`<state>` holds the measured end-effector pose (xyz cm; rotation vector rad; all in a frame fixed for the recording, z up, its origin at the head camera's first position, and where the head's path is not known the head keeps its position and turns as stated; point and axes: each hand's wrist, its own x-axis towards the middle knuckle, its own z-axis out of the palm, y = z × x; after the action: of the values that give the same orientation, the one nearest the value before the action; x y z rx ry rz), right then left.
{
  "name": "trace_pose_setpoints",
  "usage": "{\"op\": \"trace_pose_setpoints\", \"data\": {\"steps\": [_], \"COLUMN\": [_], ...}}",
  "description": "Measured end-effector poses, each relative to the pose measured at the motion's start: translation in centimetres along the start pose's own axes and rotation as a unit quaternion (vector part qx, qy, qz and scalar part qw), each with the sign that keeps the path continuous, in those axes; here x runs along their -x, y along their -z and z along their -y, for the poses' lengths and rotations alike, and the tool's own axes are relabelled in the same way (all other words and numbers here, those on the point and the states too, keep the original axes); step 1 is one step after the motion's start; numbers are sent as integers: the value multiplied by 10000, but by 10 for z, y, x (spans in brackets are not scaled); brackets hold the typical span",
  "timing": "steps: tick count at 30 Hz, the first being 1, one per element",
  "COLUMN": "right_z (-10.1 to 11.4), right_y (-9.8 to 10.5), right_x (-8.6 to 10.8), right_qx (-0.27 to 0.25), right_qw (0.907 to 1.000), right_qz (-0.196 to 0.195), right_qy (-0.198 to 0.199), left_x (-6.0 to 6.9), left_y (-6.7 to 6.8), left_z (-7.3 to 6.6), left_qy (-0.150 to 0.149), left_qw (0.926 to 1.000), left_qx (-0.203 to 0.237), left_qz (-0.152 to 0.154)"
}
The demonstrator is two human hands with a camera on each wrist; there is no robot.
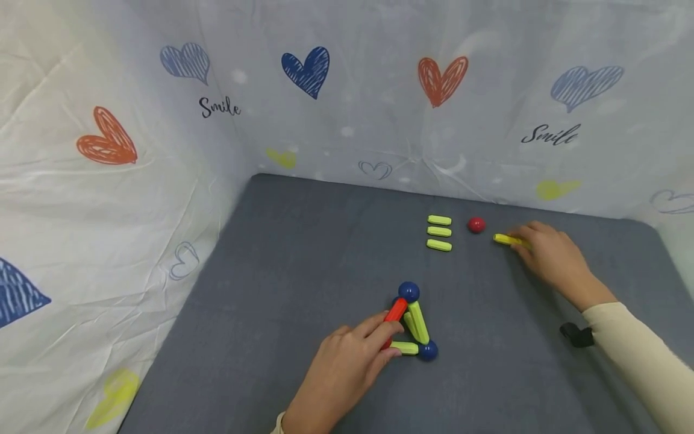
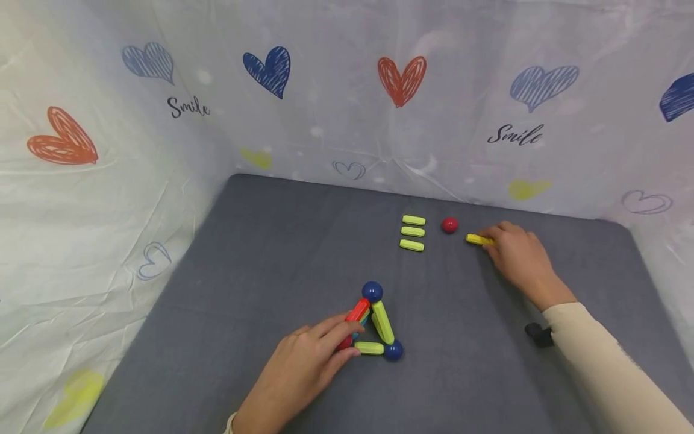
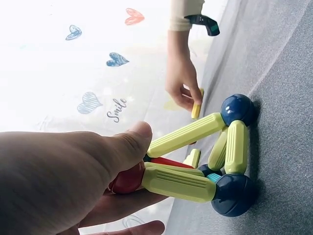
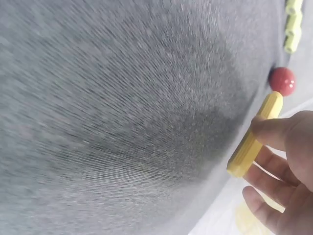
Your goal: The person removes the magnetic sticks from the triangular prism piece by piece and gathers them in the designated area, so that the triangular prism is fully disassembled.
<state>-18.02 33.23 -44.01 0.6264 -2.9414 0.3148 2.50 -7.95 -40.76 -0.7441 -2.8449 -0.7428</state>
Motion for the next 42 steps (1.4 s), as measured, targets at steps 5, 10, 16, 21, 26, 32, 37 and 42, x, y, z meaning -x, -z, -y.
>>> {"op": "trace_pose_setpoints", "data": {"steps": [5, 10, 16, 21, 26, 32, 37, 42], "right_z": [-6, -12, -17, -19, -19, 5, 57, 121], "right_y": [-5, -6, -7, -8, -7, 2, 11, 14], "right_x": [-11, -16, -18, -19, -20, -18, -10, 1], "right_qx": [87, 148, 121, 111, 77, -15, -179, -832], "right_qw": [9999, 9995, 9990, 9993, 9992, 9989, 9907, 9817], "right_qz": [107, 244, 354, 286, 274, -471, -1114, -765], "right_qy": [-104, -168, -233, -200, -276, 33, 760, 1531], "left_x": [1, 2, 3, 3, 2, 1, 0, 0], "left_y": [-1, -1, -2, -3, -2, -2, -3, -2], "left_z": [-1, -2, -2, -1, -2, -2, -2, -2], "left_qy": [-2, 24, -1, 25, 27, 18, 19, 3], "left_qw": [10000, 9999, 9999, 9999, 9999, 9999, 10000, 10000], "left_qx": [43, 97, 136, 164, 140, 113, 83, -36], "left_qz": [57, 89, 37, 36, 70, 40, 21, -28]}}
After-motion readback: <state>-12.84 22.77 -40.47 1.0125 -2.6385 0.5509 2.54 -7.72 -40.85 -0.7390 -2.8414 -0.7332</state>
